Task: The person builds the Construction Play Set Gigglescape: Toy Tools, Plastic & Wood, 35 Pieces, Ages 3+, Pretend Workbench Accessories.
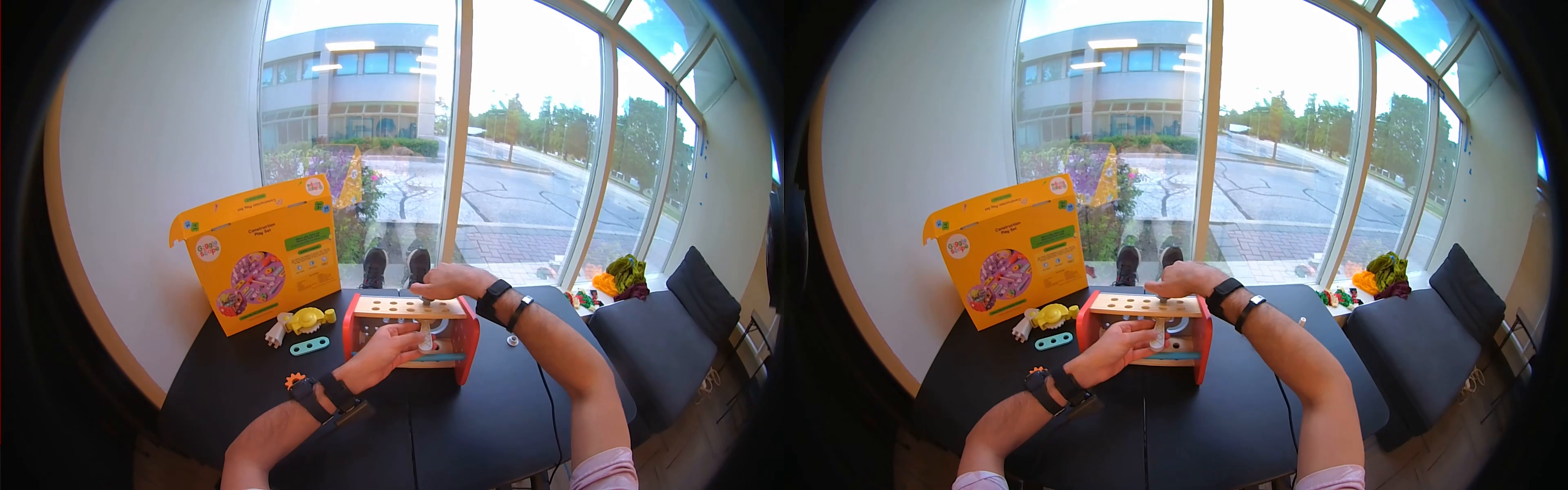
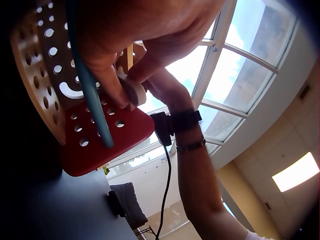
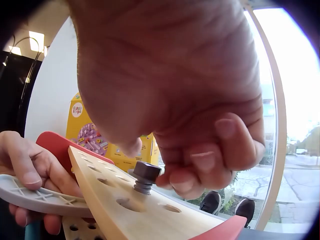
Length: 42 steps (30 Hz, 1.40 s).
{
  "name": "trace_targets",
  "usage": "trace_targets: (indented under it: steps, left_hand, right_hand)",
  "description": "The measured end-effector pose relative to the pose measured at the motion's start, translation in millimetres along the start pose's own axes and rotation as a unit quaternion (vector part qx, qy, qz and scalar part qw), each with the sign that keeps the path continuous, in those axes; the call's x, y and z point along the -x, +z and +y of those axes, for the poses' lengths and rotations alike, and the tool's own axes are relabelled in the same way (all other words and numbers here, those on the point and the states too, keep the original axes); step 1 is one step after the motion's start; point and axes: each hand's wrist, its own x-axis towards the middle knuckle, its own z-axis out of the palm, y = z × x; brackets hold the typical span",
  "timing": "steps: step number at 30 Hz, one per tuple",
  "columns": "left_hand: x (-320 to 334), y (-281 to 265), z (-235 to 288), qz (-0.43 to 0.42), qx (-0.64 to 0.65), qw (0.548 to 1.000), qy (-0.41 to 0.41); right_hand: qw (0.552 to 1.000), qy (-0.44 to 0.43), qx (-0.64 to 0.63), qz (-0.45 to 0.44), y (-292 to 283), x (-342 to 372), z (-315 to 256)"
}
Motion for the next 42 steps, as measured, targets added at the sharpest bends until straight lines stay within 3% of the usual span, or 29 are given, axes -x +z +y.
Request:
trace_targets:
  steps: [3, 6, 9, 12, 15, 18, 21, 24, 27, 30, 33, 36, 39, 42]
  left_hand:
    - [0.2, -0.3, -0.9, 0.002, -0.003, 1.0, -0.001]
    - [3.5, 3.5, 2.8, 0.003, -0.007, 1.0, -0.002]
    - [1.9, 1.7, 1.1, -0.001, -0.008, 1.0, -0.002]
    - [-1.4, -1.5, -1.8, -0.004, -0.007, 1.0, -0.002]
    - [-0.2, -1.6, -1.3, -0.001, -0.006, 1.0, -0.003]
    - [1.7, 0.8, -0.2, 0.004, -0.005, 1.0, -0.004]
    - [2.7, 2.4, 1.4, 0.004, -0.01, 1.0, -0.006]
    - [1.7, 0.9, -0.2, 0.002, -0.011, 1.0, -0.004]
    - [-1.8, -3.2, -3.7, -0.005, -0.009, 1.0, 0.003]
    - [-2.8, -4.6, -4.0, -0.009, -0.006, 1.0, 0.002]
    - [1.2, -0.8, -0.8, -0.004, -0.011, 1.0, 0.001]
    - [3.4, 2.0, 1.8, 0.004, -0.015, 1.0, -0.003]
    - [2.2, 1.2, 0.9, 0.004, -0.014, 1.0, -0.003]
    - [2.1, 1.0, 0.4, 0.0, -0.013, 1.0, -0.001]
  right_hand:
    - [0.999, -0.038, 0.009, -0.015, 4.4, -7.2, 8.1]
    - [0.999, 0.016, 0.044, -0.01, -6.6, 5.7, -6.5]
    - [0.998, -0.062, 0.008, 0.013, 8.5, -9.2, 11.9]
    - [0.998, -0.03, 0.051, -0.018, 3.7, -3.3, 4.5]
    - [0.999, -0.035, 0.0, 0.011, 3.4, -0.6, 3.9]
    - [0.999, -0.044, 0.001, -0.016, 10.9, -10.7, 10.9]
    - [0.998, -0.007, 0.049, -0.025, -2.0, 4.7, -4.8]
    - [0.998, -0.057, -0.008, -0.003, 12.0, -10.4, 14.1]
    - [0.999, -0.033, 0.032, -0.016, 5.3, -3.0, 5.1]
    - [1.0, -0.003, -0.012, -0.011, 0.6, 1.9, 0.3]
    - [0.999, -0.028, -0.01, -0.03, 9.6, -10.0, 10.7]
    - [0.999, 0.016, 0.035, -0.036, -6.3, 6.8, -8.0]
    - [0.999, -0.045, -0.02, -0.022, 0.1, 0.3, 5.1]
    - [0.999, -0.017, 0.006, -0.047, 2.4, -4.8, 7.5]
